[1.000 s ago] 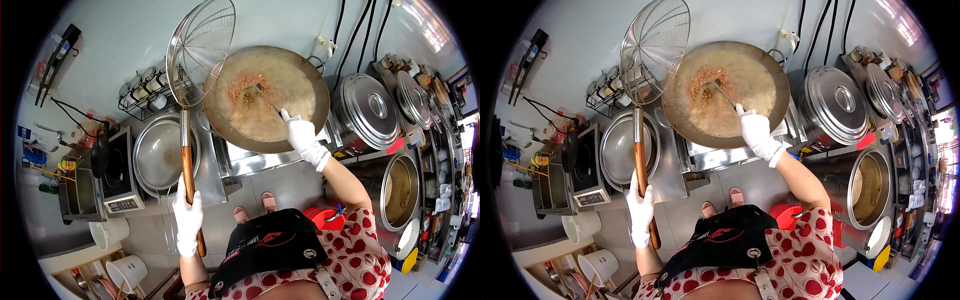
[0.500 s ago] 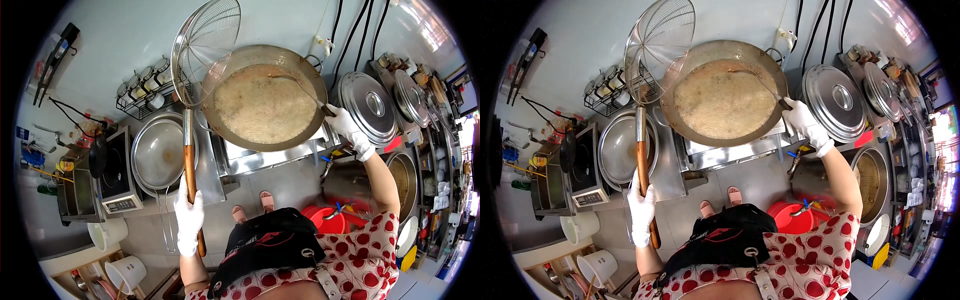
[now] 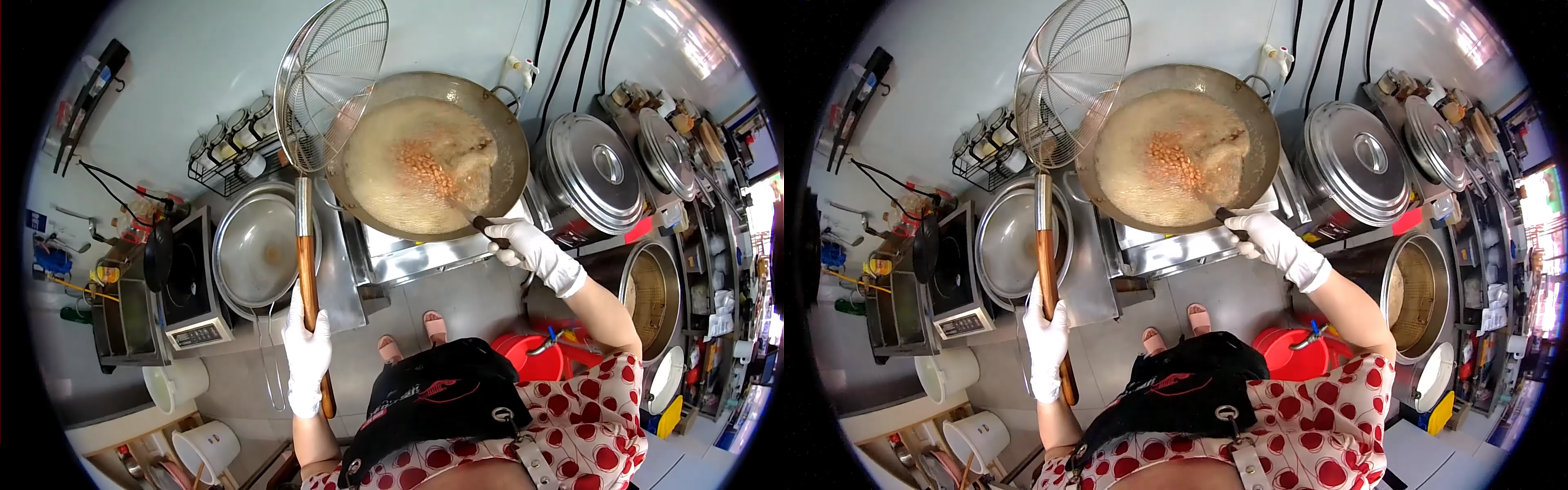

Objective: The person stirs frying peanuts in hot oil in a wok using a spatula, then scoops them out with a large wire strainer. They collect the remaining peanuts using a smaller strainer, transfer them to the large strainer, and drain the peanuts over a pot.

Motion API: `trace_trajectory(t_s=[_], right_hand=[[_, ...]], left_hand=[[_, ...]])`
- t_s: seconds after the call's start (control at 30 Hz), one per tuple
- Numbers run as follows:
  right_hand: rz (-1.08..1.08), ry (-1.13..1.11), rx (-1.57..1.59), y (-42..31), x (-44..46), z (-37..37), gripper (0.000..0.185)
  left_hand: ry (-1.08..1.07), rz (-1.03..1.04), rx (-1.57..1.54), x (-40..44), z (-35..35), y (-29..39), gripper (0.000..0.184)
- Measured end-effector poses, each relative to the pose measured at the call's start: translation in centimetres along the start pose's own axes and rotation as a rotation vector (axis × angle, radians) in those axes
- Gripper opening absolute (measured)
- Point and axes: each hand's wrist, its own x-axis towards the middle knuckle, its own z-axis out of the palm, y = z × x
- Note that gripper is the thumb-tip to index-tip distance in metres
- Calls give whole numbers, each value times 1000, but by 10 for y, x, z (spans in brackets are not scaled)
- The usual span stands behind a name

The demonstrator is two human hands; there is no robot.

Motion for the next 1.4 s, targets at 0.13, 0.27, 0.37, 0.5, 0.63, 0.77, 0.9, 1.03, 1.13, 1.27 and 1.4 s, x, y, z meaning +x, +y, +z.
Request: trace_trajectory(t_s=[0.13, 0.27, 0.37, 0.5, 0.63, 0.77, 0.9, 1.03, 1.13, 1.27, 1.4], right_hand=[[137, -147, 274, -2, 7, -2, 12], [169, -71, 442, -9, 2, -7, 20], [127, -143, 480, -12, 4, -27, 21], [108, -182, 531, -22, -8, -40, 21], [38, -87, 394, -26, -19, -53, 15], [-215, 126, -37, -24, -46, -49, 34], [-359, 291, -347, -23, -71, -44, 48], [-669, 403, -834, -16, -92, -64, 53], [-791, 506, -1108, -18, -110, -70, 52], [-835, 573, -1441, -37, -139, -66, 52], [-781, 560, -1745, -42, -163, -54, 52]], left_hand=[[-11, -55, -17, -2, -1, 2, 58], [11, -24, 5, -5, -1, 3, 58], [10, -59, 3, -6, -1, 2, 58], [10, -66, -17, -7, -1, 1, 57], [19, 26, 18, -6, 1, -10, 54], [22, 28, 37, -5, 4, -13, 55], [17, -24, 40, -3, 6, -2, 57], [6, -32, 40, 1, 9, 12, 58], [1, -49, 31, 1, 12, 15, 58], [14, -2, 36, 1, 17, 15, 59], [20, -10, 42, -1, 20, 12, 59]])
